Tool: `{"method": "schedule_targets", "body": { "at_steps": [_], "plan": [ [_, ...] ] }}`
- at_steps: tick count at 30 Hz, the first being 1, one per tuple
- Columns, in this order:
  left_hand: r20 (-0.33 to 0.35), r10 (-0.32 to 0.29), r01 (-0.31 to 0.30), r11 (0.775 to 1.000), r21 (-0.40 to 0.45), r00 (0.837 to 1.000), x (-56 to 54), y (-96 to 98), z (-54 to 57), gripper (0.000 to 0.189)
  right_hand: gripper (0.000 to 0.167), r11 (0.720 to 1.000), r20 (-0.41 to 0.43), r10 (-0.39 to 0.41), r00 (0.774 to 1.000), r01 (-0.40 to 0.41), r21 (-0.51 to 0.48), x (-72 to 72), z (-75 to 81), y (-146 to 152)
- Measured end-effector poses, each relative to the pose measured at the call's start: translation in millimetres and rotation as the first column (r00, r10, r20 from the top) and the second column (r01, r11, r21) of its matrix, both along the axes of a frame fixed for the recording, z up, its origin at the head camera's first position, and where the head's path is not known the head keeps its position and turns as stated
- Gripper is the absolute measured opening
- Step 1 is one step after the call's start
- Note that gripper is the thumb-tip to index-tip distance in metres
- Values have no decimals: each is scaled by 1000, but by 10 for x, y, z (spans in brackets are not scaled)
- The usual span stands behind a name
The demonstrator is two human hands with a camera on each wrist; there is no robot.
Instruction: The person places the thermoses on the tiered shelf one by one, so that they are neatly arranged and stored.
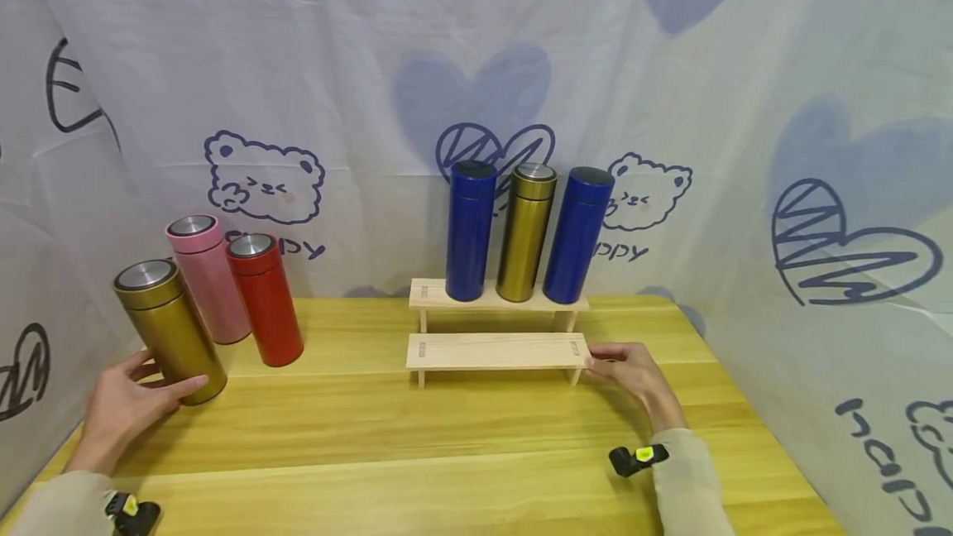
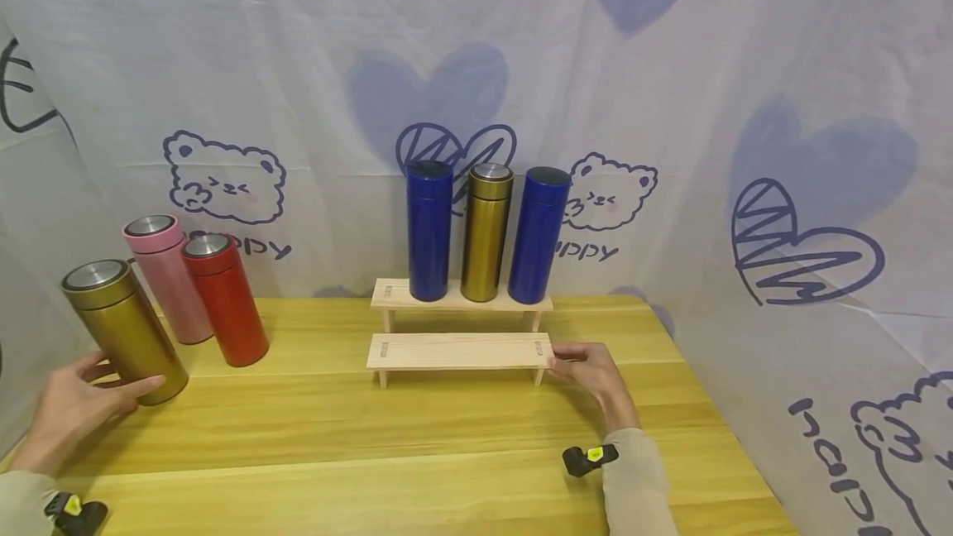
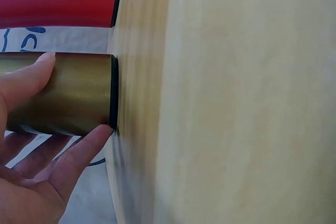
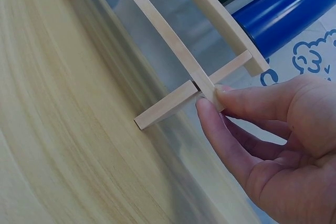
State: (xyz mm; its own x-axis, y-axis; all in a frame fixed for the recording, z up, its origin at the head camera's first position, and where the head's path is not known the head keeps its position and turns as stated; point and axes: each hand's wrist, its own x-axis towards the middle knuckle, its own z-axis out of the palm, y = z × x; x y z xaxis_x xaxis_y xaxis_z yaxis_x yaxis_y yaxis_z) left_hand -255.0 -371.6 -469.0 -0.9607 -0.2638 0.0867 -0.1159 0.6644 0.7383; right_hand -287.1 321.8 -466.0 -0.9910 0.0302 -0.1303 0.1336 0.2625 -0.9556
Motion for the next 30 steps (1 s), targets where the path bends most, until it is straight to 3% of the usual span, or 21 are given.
{"method": "schedule_targets", "body": {
  "at_steps": [10,14,30],
  "plan": [
    [-35,-41,41,999,-12,999,85,7,90,102,41,1000,10,-14,1000,14,2,1,8,-25],
    [-29,-63,62,996,-59,998,115,39,130,101,41,1000,11,-13,1000,12,15,-3,2,-13],
    [-3,-174,174,983,-58,985,139,394,345,97,42,1000,16,-13,1000,13,10,-13,0,-3]
  ]
}}
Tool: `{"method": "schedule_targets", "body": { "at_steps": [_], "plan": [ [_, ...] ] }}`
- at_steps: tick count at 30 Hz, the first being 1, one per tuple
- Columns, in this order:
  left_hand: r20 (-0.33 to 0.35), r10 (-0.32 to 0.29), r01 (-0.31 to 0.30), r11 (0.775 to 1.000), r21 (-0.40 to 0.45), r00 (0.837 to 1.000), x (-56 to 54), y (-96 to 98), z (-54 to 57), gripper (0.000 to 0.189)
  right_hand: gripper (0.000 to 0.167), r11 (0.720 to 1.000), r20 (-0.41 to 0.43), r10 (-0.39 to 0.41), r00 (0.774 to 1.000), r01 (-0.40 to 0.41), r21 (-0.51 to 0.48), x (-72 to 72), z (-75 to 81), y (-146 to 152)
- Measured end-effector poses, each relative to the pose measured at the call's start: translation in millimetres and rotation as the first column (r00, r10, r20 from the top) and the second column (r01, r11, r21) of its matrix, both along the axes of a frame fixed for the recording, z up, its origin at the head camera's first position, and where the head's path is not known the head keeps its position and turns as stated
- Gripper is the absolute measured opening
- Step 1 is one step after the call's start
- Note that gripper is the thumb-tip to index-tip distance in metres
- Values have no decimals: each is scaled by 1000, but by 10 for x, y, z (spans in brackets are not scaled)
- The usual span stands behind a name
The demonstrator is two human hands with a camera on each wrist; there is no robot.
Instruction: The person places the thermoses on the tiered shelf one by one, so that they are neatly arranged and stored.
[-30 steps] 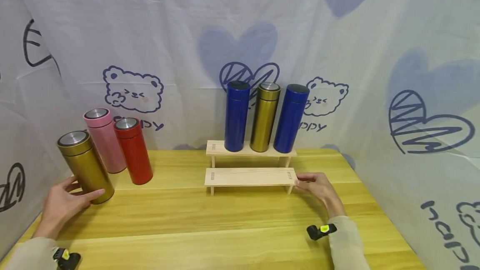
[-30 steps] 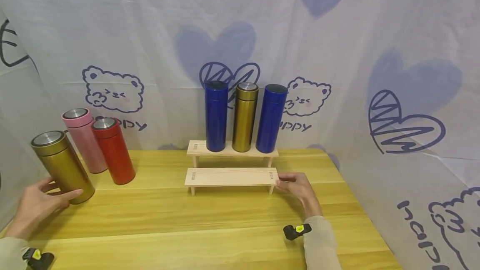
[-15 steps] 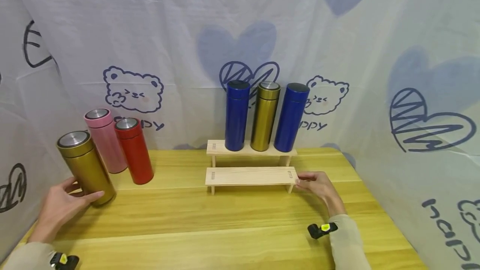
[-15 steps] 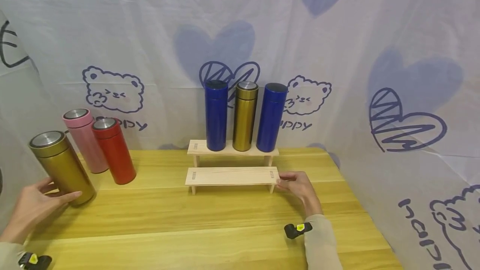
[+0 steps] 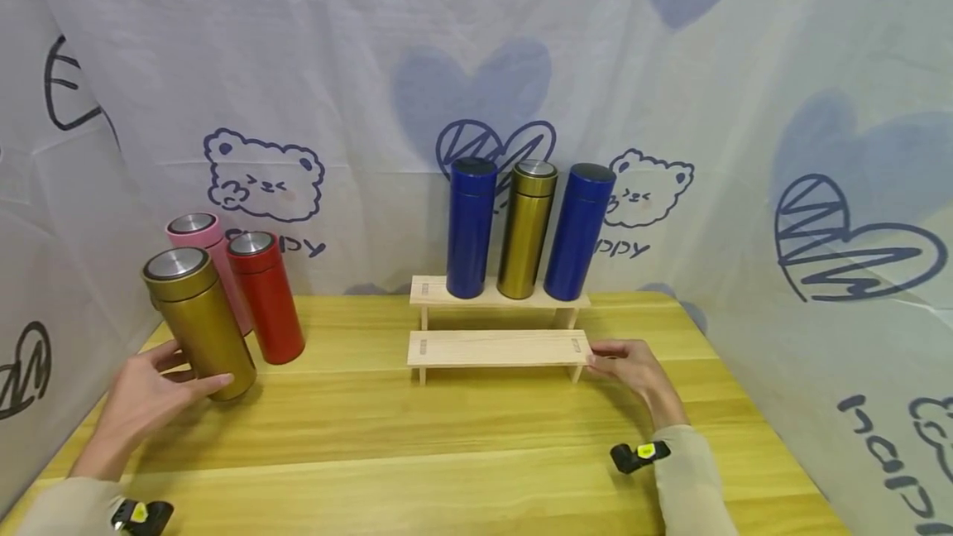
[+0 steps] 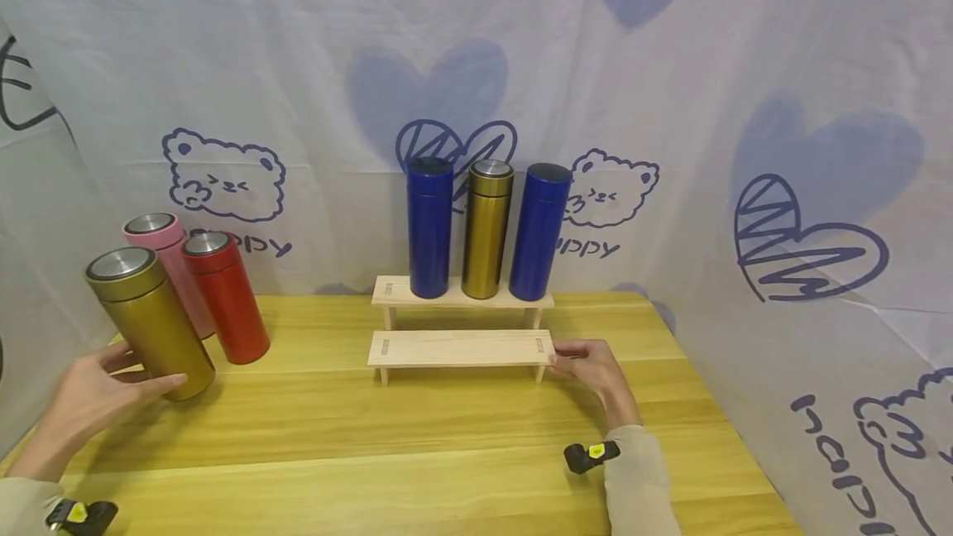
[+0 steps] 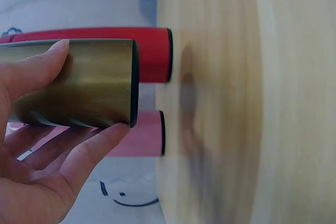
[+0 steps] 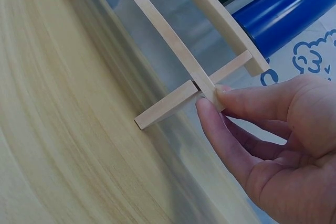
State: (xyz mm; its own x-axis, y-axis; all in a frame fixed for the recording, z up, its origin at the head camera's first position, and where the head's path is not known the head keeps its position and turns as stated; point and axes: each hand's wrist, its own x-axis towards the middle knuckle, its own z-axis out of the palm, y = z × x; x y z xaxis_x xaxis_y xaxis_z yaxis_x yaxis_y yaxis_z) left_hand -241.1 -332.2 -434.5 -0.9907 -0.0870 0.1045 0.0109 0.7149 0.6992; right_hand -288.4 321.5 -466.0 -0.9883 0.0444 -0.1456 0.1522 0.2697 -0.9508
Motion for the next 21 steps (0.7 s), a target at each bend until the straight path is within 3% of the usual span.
{"method": "schedule_targets", "body": {
  "at_steps": [9,21],
  "plan": [
    [14,-77,77,997,19,997,24,258,136,92,44,998,-12,23,1000,-24,-59,2,38,35],
    [-24,-168,169,984,56,986,3,649,184,82,43,1000,-8,0,1000,-1,-8,12,15,-11]
  ]
}}
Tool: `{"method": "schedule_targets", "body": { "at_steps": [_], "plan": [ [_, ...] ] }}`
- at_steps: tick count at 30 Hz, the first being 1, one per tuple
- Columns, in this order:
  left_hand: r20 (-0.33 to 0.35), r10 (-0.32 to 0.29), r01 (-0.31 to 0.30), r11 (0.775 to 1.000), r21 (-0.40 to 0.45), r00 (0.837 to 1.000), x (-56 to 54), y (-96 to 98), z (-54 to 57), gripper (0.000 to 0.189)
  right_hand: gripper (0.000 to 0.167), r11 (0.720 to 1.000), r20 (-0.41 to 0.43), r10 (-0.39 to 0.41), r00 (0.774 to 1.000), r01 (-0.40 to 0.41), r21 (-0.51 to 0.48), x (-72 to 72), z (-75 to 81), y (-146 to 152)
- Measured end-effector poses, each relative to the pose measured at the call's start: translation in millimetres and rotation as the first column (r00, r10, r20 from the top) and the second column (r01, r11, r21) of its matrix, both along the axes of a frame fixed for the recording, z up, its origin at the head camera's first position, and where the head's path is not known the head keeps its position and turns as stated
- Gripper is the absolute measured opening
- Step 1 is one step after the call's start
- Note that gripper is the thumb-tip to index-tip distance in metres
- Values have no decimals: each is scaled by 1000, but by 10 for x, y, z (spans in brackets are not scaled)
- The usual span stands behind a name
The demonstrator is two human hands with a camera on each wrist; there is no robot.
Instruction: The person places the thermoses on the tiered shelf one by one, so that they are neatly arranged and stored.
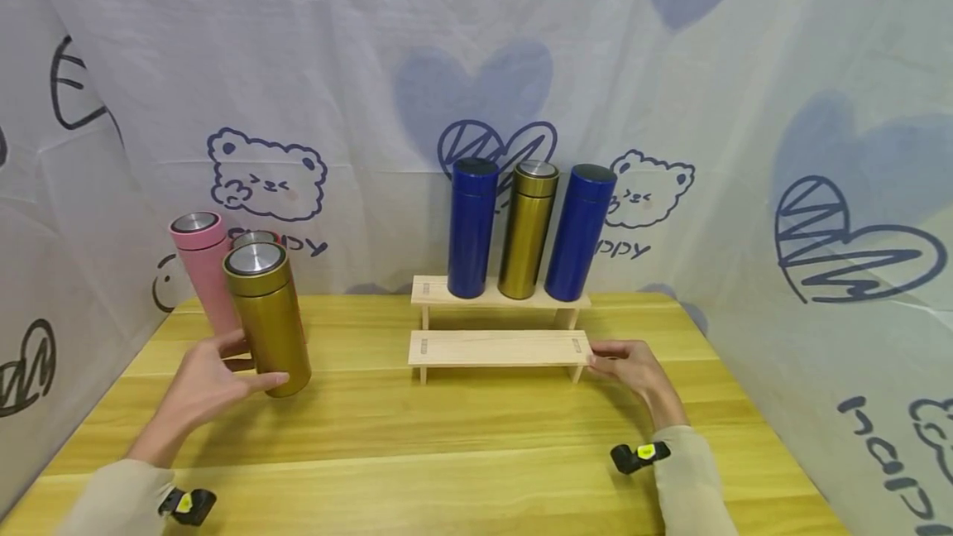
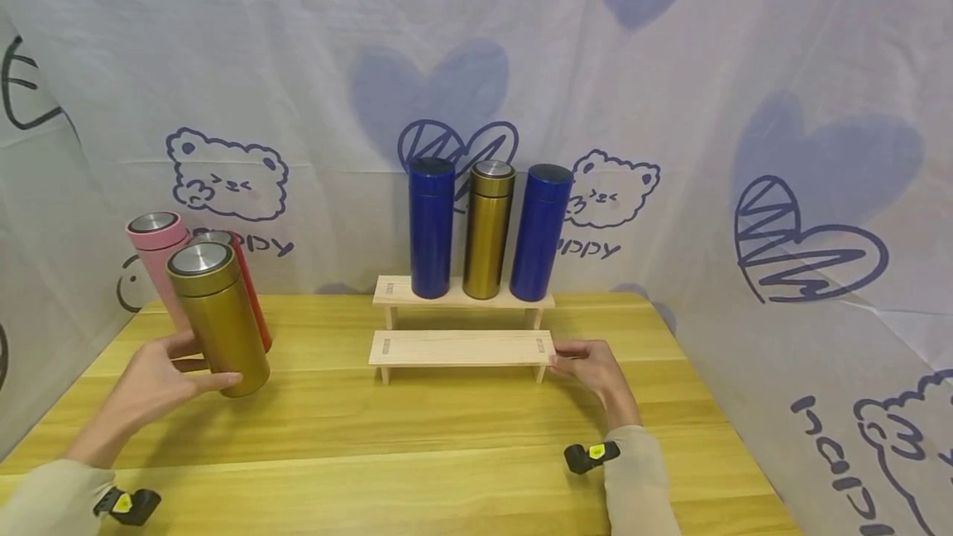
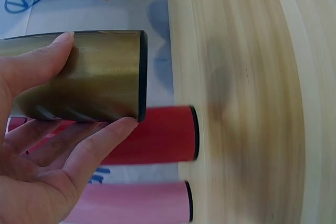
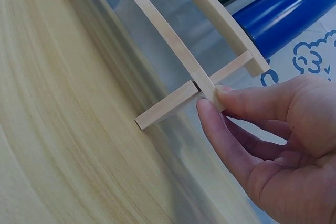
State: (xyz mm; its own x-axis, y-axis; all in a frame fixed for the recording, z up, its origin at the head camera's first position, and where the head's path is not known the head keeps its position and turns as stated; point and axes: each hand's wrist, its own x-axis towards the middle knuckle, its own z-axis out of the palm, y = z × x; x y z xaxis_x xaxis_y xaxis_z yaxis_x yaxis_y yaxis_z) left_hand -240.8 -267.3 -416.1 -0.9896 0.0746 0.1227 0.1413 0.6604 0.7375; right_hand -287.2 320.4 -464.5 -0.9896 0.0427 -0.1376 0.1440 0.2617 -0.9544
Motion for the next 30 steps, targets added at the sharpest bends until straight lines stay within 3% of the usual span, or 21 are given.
{"method": "schedule_targets", "body": {
  "at_steps": [4,9,19,30],
  "plan": [
    [-5,-22,22,999,32,1000,-19,127,1,84,42,1000,3,-8,1000,8,8,-3,2,10],
    [-16,-30,31,999,15,999,-44,294,30,90,42,1000,0,-4,1000,4,10,-12,-22,22],
    [-69,-74,76,997,22,995,-84,522,49,68,42,1000,-1,-4,1000,4,19,-1,-24,-13],
    [-28,-119,121,990,76,992,-154,826,112,75,44,1000,-7,13,1000,-13,-11,12,-5,1]
  ]
}}
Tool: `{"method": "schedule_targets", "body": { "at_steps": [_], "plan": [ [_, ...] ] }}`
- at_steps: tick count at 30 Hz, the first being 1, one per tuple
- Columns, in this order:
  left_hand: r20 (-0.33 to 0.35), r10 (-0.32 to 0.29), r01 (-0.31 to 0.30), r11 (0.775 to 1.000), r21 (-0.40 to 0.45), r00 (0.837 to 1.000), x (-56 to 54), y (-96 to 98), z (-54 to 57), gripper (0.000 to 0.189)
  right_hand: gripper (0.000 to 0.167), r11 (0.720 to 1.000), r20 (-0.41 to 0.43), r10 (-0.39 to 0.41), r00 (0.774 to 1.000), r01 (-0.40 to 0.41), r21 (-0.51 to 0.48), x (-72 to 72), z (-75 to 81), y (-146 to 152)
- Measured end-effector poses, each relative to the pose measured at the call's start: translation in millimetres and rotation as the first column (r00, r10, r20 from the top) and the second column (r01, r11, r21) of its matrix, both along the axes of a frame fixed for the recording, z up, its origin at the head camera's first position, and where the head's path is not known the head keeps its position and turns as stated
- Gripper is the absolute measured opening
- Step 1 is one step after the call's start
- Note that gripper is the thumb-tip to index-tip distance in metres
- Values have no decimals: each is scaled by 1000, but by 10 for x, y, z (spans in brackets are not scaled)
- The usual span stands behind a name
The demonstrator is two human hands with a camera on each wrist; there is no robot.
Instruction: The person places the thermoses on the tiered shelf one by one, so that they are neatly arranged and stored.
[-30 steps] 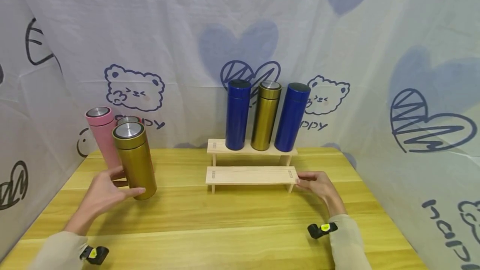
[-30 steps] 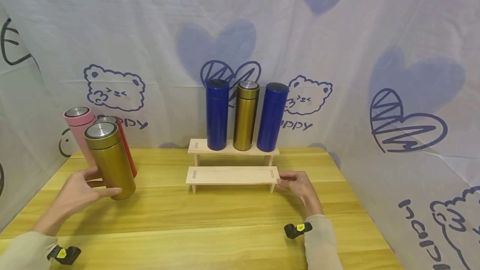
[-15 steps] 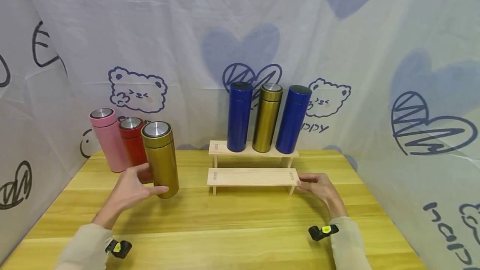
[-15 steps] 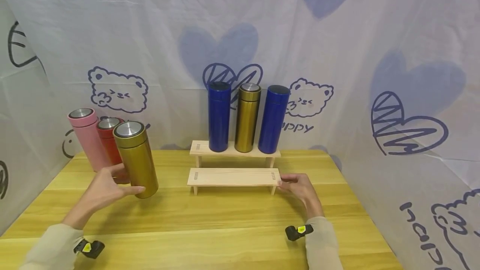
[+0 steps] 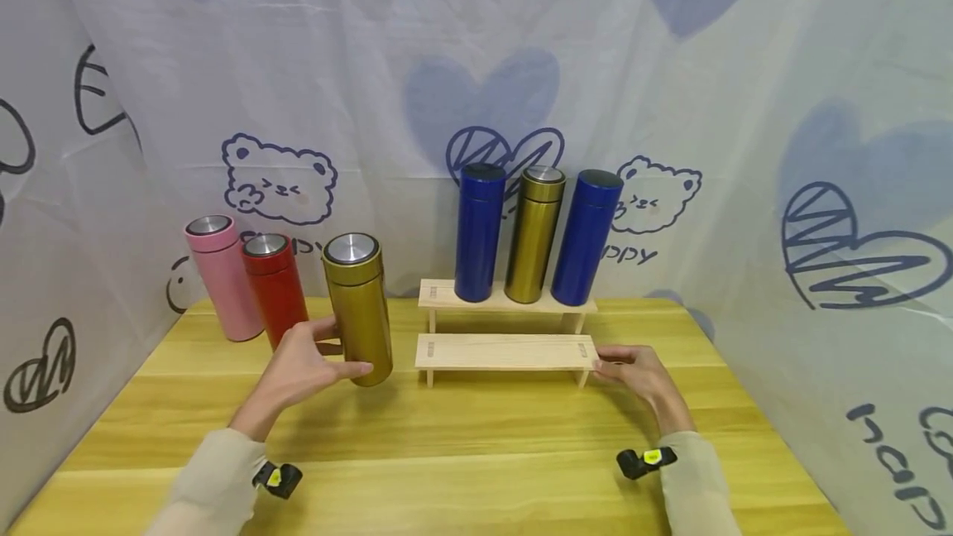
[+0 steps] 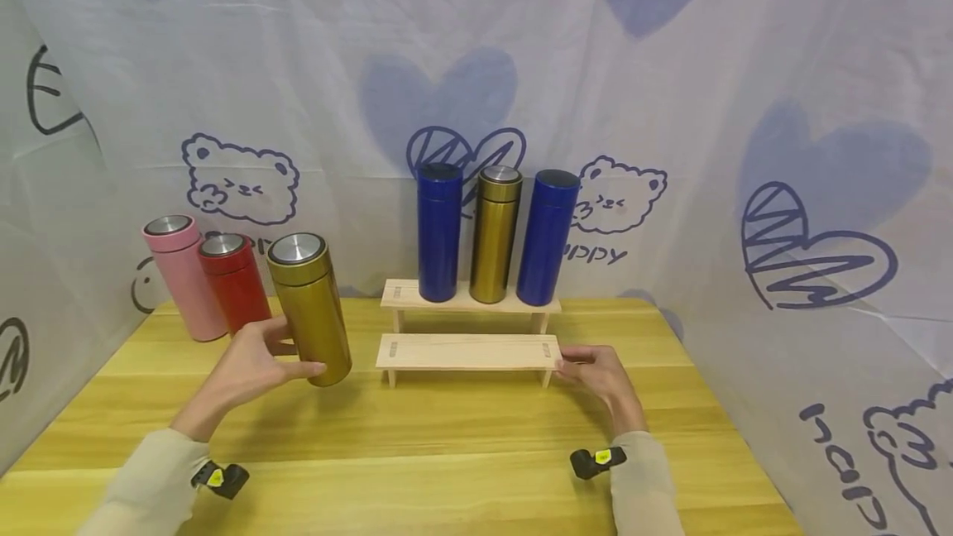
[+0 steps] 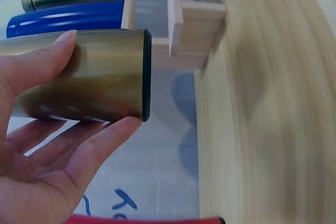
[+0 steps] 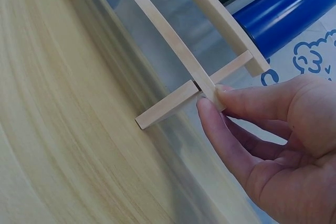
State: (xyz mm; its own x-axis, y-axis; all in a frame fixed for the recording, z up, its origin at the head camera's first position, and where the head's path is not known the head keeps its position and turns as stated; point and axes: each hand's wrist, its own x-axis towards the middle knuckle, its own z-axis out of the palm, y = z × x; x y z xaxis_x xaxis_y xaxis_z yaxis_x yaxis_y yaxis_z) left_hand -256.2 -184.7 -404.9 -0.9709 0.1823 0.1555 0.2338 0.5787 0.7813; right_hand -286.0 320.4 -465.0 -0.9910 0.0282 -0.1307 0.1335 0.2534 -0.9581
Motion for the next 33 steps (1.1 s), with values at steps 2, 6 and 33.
{"method": "schedule_targets", "body": {
  "at_steps": [2,6,33],
  "plan": [
    [1,-6,6,1000,6,1000,-11,61,22,76,45,1000,-1,3,1000,-3,-11,-5,4,4],
    [4,-19,19,1000,17,1000,-22,168,50,77,44,1000,6,-1,1000,1,-10,-22,-3,-9],
    [-12,-98,99,989,107,995,-98,825,13,70,44,1000,0,24,1000,-24,10,-12,-31,13]
  ]
}}
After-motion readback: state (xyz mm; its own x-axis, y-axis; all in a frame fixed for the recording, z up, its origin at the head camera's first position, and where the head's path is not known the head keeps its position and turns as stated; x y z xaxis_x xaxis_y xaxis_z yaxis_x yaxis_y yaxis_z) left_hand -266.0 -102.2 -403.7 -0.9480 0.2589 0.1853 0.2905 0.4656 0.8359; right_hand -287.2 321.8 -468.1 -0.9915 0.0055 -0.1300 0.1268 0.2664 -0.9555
